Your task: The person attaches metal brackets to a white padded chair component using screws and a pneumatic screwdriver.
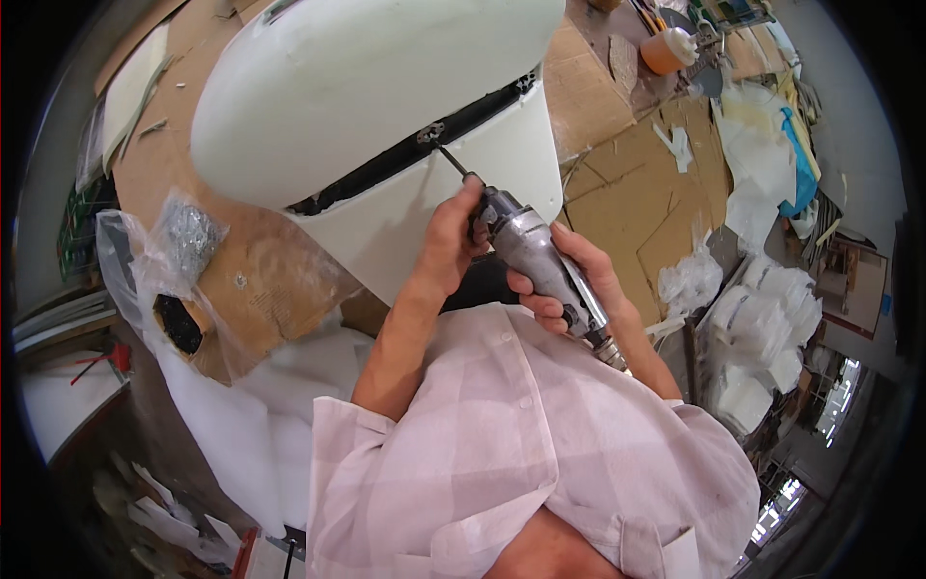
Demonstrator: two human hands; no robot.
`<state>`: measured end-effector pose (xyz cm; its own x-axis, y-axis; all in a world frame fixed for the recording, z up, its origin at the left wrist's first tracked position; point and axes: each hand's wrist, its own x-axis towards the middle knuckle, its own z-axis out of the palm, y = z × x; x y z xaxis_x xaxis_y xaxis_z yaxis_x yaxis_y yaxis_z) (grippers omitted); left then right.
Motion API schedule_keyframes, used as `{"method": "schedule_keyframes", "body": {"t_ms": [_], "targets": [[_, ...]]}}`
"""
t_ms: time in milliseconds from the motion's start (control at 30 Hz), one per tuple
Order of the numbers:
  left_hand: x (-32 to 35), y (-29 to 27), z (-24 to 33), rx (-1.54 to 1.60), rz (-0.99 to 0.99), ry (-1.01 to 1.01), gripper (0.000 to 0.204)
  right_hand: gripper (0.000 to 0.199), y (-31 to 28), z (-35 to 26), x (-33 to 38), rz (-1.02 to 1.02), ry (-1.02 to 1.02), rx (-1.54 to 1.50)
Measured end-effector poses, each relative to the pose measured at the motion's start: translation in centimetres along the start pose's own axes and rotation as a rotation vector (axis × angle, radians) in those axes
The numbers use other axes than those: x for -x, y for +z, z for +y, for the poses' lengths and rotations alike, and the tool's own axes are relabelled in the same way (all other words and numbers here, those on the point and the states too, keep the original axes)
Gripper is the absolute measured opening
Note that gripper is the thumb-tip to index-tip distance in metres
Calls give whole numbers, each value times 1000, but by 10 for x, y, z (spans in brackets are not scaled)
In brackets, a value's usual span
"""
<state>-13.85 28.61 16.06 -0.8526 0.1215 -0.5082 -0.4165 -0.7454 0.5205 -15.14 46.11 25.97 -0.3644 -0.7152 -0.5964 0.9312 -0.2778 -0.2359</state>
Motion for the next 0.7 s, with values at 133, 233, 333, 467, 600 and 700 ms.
{"method": "schedule_keyframes", "body": {"t_ms": [133,233,333,467,600,700], "targets": [[-4,-39,-12,168,98,183,32,52,-18,0,18,-49,15,-26],[1,-43,-10,116,132,294,25,53,-24,1,26,-64,-38,69],[4,-33,-7,86,176,318,22,56,-29,2,31,-17,-35,92],[0,-28,-6,66,201,405,20,54,-32,-1,35,-14,-31,147],[-8,-19,0,140,203,400,21,53,-33,-7,39,-1,-16,231],[-15,-5,7,216,208,419,24,54,-37,-11,40,-63,-17,305]]}}
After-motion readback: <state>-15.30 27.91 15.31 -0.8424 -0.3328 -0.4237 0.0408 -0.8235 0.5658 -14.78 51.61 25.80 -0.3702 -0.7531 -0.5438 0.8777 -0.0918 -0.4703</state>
